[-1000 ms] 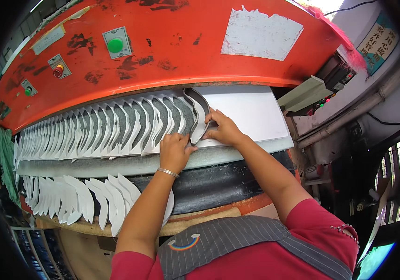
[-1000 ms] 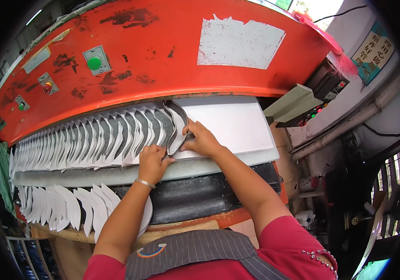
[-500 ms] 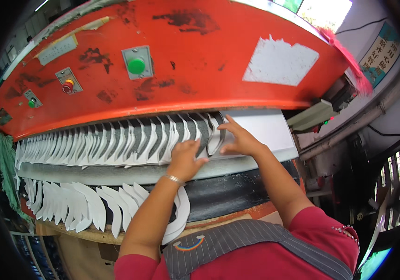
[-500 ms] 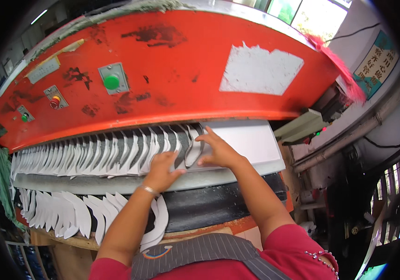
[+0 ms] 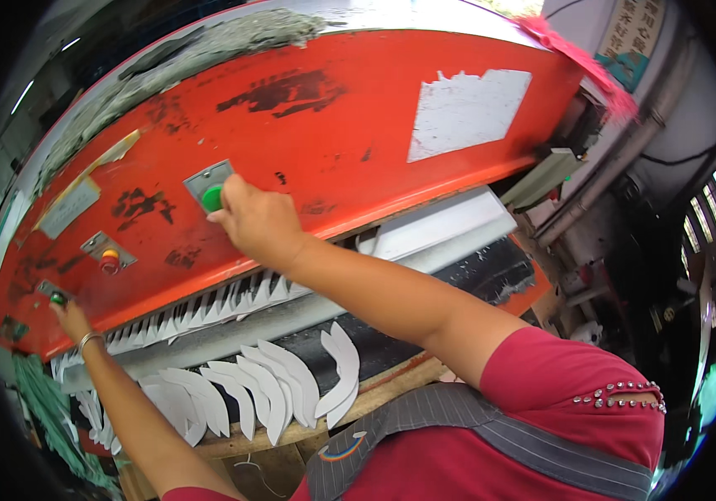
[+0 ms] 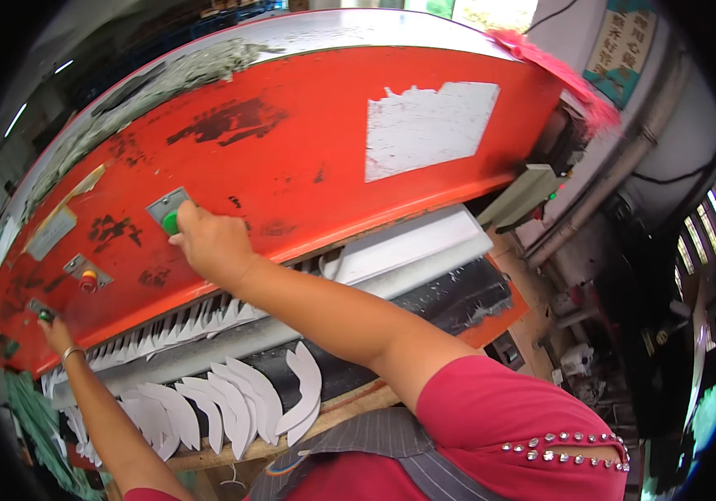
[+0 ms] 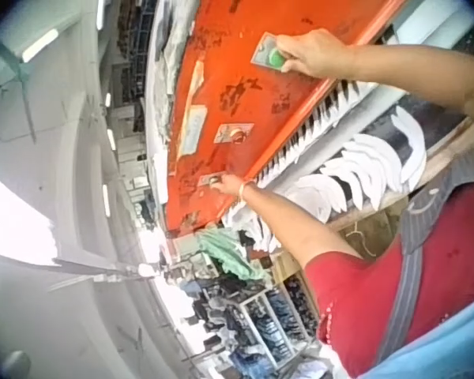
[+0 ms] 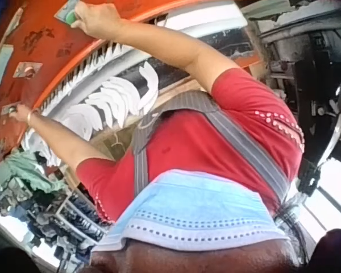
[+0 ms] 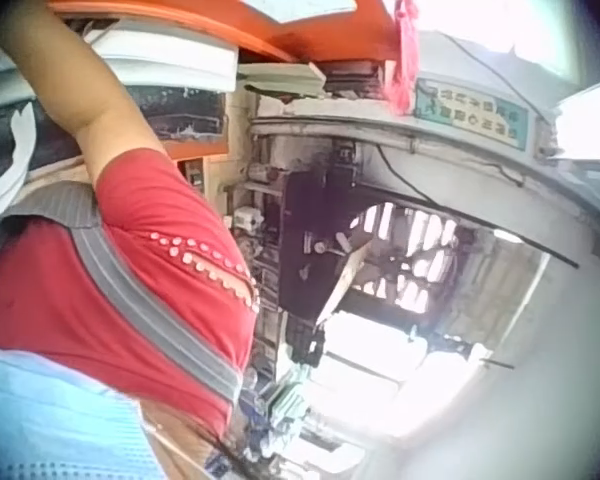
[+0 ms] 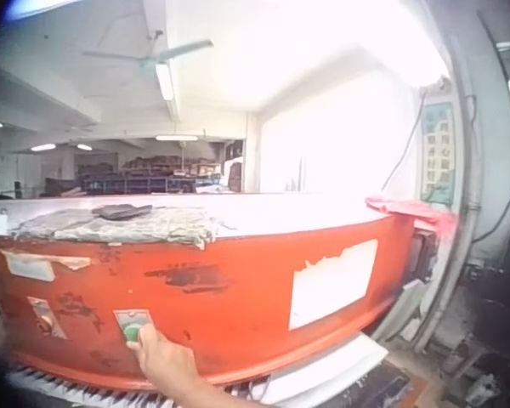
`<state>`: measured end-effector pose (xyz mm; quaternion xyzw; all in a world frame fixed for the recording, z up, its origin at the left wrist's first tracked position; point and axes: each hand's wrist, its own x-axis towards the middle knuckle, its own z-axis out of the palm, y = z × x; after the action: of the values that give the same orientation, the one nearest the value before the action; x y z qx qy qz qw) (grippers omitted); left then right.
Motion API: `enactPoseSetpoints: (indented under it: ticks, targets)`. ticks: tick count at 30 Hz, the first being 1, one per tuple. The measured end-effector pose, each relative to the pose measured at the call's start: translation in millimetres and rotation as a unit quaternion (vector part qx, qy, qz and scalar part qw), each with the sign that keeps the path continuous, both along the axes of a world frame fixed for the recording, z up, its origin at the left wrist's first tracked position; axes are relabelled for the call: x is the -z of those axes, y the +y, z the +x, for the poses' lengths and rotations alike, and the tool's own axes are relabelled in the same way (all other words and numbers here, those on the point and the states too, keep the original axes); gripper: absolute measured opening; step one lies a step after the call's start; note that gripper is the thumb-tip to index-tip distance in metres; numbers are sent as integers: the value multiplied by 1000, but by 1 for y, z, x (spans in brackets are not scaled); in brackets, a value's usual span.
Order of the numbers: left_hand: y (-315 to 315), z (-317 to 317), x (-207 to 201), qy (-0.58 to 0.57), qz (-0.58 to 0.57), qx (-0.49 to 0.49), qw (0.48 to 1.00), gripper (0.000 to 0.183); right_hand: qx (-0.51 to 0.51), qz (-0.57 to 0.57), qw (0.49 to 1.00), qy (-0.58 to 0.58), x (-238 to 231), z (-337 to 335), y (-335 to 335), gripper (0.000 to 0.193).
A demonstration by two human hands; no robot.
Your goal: Operating a hydraulic press machine with a metal die to cut shoe upper components from sheets of material and collecting them in a sack.
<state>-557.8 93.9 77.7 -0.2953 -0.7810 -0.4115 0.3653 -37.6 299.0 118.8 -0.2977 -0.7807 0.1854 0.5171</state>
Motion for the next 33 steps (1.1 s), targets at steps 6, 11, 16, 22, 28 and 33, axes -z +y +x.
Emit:
enactPoseSetpoints:
  ticks: [6, 11, 16, 22, 28, 33]
  targets:
    - [-13, 117, 12, -303, -40, 165, 938, 56, -144, -88, 983, -74, 33, 58, -34, 28]
    - [-17, 412, 17, -374, -177, 409, 813, 30, -248, -281, 851, -369, 71, 168, -90, 40]
    - [-29, 584, 46, -238, -332, 590, 697, 25, -245, -205, 842, -434, 99, 251, -137, 52]
    - [-25, 627, 79, -153, -380, 490, 769, 18, -142, -87, 909, -382, 131, 264, -158, 33]
    - [-46, 639, 98, -165, -353, 469, 793, 18, -167, -92, 907, -375, 132, 277, -165, 29]
    - [-56, 630, 84, -260, -450, 507, 688, 26, -141, -355, 869, -316, 99, 281, -89, 46]
